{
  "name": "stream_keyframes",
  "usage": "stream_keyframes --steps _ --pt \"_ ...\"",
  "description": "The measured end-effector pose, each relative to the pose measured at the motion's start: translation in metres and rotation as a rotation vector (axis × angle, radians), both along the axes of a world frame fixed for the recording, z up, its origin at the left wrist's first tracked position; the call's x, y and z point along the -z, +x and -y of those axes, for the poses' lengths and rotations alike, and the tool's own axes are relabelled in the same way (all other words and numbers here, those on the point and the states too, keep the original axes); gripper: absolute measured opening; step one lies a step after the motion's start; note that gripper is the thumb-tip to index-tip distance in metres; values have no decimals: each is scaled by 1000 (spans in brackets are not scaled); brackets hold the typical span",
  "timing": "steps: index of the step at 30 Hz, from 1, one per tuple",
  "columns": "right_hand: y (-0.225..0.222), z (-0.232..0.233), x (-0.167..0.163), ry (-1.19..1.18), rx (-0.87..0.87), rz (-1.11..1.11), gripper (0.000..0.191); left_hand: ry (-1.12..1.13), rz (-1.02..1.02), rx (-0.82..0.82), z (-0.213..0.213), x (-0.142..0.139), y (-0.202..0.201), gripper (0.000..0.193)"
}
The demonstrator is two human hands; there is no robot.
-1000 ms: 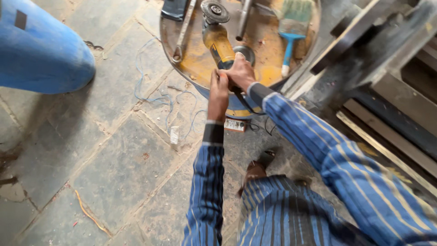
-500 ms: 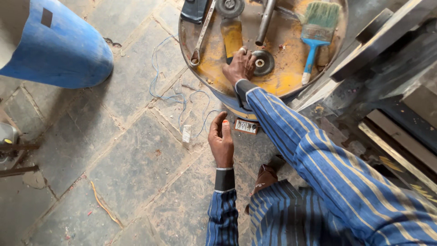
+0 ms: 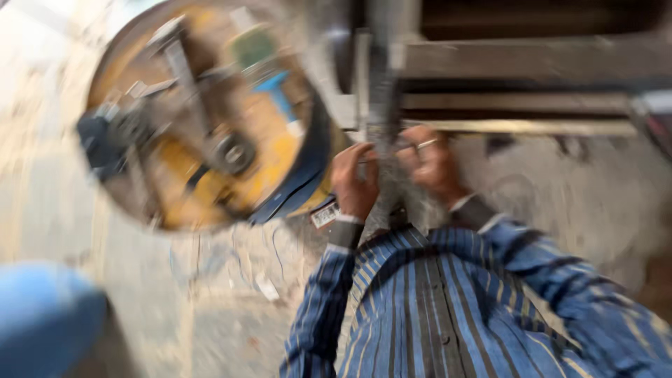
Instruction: The person holds an angle grinder with both hands and grinds the edge of a long metal bar mounted on a machine, producing sparks. They then set the grinder on a drum, reposition the bar, and use a hand tool to scrape and adjust components inside the machine housing.
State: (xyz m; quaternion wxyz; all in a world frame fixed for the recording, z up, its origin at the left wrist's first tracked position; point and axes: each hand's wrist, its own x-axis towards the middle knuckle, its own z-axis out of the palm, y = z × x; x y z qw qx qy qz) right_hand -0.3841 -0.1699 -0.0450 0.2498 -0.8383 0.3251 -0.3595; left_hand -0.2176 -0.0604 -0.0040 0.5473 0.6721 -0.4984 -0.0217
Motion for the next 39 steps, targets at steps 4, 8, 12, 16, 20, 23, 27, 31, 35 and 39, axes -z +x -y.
stream_keyframes --steps 4,8,12,16,20,23,27,31,35,39 --pt "-182 50 30 -155 487 -436 38 158 186 488 77 52 -69 31" --pt "-284 78 47 -204 519 -510 48 232 467 632 149 90 -129 49" --pt "-319 120 50 -143 389 -735 24 422 589 663 188 113 -183 49" --pt "-330 157 62 -336 234 -734 17 351 661 571 213 129 -227 45" --pt "-343 177 78 -379 163 -861 18 392 668 474 224 136 -257 32" --pt "-358 183 82 -374 142 -809 20 418 699 447 231 131 -274 26" --pt "-372 187 76 -325 163 -757 21 525 707 495 236 111 -286 23" --pt "-369 189 69 -304 121 -608 30 341 721 537 242 102 -295 45" --pt "-348 192 76 -312 137 -652 23 349 690 501 250 113 -304 33" --pt "-333 195 91 -90 143 -769 18 347 591 503 256 123 -302 33"
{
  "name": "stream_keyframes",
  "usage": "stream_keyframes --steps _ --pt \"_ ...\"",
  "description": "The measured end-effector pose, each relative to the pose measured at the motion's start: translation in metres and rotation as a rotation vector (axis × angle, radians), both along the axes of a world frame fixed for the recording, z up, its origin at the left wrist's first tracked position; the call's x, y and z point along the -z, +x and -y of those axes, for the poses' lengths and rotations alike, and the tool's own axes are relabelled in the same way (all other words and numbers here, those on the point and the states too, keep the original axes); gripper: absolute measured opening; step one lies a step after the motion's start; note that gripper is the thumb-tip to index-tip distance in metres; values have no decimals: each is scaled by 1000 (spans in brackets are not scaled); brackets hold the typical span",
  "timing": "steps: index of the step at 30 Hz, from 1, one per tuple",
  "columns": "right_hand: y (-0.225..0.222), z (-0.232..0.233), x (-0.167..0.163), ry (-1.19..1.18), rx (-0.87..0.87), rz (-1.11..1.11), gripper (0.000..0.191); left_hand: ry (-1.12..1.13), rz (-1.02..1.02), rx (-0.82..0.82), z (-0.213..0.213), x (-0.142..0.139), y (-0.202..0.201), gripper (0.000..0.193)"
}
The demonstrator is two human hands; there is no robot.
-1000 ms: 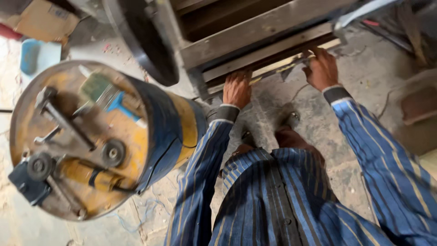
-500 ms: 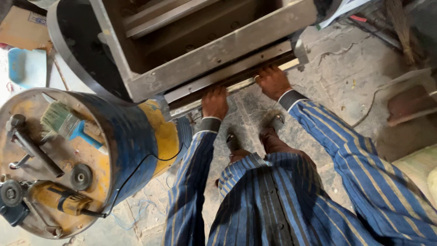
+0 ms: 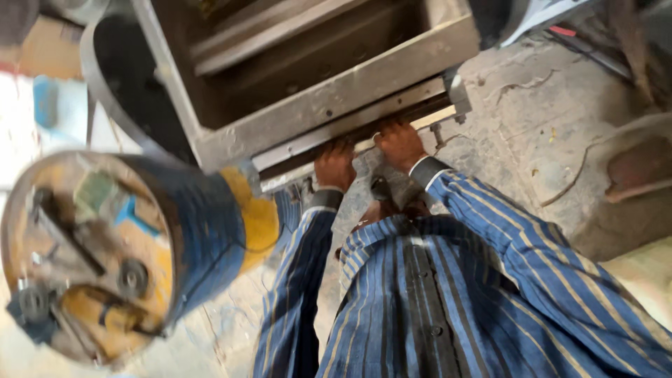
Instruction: The person holds an angle grinder with both hands and grinds the edge of a long metal bar mounted on a machine, producing sparks. They then set the grinder on a drum, reposition the bar, and use a hand tool to scrape and adjust components inside the machine housing.
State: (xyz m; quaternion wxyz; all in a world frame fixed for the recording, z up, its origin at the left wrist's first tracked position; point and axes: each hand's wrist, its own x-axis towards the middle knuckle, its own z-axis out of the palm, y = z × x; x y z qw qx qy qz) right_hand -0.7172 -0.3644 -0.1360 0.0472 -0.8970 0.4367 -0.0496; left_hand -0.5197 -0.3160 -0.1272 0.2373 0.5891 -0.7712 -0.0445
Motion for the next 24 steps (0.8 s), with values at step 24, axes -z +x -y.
stream_keyframes --steps 24 --pt "-67 13 50 251 -105 626 20 379 168 -105 24 25 -42 49"
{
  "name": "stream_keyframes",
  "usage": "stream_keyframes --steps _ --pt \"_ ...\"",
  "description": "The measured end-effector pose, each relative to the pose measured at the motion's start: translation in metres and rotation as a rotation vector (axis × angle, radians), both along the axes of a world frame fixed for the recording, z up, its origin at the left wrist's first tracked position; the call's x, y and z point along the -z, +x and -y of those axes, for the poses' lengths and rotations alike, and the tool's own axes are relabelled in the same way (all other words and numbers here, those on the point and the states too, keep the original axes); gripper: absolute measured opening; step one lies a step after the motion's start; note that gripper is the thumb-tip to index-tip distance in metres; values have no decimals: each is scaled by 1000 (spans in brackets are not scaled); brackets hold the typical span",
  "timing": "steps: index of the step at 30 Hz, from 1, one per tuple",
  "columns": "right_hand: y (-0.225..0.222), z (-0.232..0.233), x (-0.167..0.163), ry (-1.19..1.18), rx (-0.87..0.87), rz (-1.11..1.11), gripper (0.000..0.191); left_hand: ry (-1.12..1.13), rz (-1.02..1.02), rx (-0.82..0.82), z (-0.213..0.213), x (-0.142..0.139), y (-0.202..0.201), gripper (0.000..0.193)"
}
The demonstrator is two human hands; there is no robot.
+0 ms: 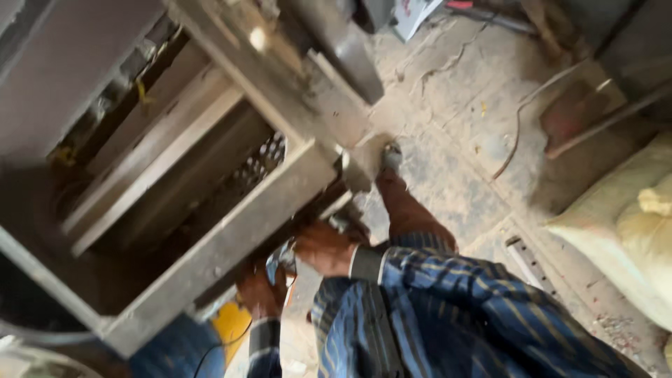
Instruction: The person holds an angle grinder with both hands and grinds the edge of a long metal bar mounted on a machine, producing sparks. They then set the grinder on a drum, reposition the bar, and use a hand tool to scrape and adjust components inside the machine housing.
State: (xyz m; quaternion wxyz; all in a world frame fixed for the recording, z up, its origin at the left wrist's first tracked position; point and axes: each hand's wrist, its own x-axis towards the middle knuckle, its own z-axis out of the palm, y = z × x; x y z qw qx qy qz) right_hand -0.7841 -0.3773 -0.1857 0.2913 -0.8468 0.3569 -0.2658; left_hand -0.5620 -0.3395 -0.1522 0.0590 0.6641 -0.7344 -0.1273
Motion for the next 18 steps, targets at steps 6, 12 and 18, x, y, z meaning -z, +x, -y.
stream_keyframes --steps 6,12,18 --pt "-5 25 -28 -19 -15 -48 34 -58 -12 -50 15 -11 -11 57" --pt "5 36 -52 16 -110 -267 37 -107 -14 -54 -2 3 21 48" --pt "30 25 -48 44 -88 -393 29 -125 -126 44 -3 15 54 33"
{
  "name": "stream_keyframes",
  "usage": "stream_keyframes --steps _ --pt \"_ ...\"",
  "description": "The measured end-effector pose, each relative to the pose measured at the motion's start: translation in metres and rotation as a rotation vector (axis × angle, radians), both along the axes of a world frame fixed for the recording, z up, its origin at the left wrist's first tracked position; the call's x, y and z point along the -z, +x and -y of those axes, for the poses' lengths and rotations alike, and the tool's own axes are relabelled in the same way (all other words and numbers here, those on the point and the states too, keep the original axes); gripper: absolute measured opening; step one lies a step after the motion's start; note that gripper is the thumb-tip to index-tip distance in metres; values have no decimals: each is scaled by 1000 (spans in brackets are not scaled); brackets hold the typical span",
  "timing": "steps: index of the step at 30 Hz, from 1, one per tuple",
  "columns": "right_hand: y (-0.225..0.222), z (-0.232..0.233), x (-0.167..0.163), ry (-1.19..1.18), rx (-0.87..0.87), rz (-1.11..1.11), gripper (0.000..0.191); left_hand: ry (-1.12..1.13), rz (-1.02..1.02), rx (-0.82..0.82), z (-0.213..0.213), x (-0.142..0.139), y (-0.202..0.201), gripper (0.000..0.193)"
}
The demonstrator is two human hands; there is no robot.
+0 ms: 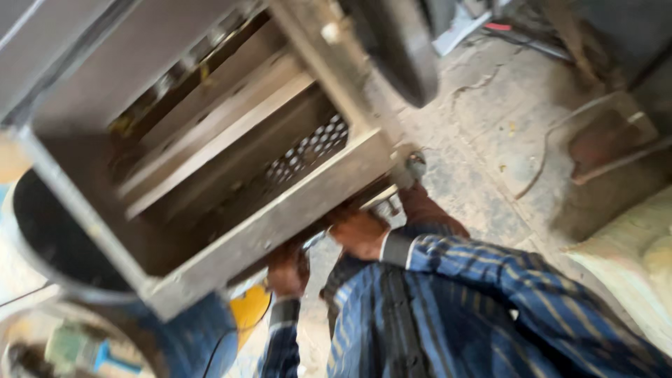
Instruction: The person holds an angle grinder with both hands and grinds the edge of a long metal bar mounted on a machine, producing sparks. They then set the grinder on a drum, reposition the bar, and use a hand tool to scrape and adjust components inside the machine housing.
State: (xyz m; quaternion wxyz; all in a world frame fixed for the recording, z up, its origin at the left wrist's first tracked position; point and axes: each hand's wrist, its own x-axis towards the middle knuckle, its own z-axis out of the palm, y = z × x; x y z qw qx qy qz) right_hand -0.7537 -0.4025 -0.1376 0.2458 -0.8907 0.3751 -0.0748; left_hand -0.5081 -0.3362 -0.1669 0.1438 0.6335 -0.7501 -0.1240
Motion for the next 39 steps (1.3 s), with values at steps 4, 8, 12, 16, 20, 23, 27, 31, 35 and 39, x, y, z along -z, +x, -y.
stream_keyframes --steps 4,8,12,16,20,23,27,31,35,39 --pt "18 -5 21 -120 22 -3 21 -100 -82 120 2 -8 20 42" --pt "27 -2 38 -55 -58 -141 25 41 -167 115 -10 -23 55 54" --pt "39 -2 24 -314 -64 -85 22 -66 -90 57 -23 -24 84 42" --pt "64 -8 -6 -368 -63 -54 32 -167 -79 3 -28 -17 84 41" --pt "99 -19 -13 -406 -111 66 42 -55 -160 38 -32 -18 104 50" --pt "113 -27 -4 -355 -32 -46 22 -205 -120 10 -41 -21 124 47" --pt "117 -33 7 -435 -30 -35 26 -233 -41 -12 -46 -19 123 29" --pt "109 -32 -1 -323 -47 -118 24 -227 -120 35 -49 -26 129 33" --pt "85 -28 -14 -302 -41 -141 20 -233 -148 49 -60 -39 156 52" --pt "76 -33 -14 -486 -26 -133 19 -209 -58 1 -66 -41 156 37"
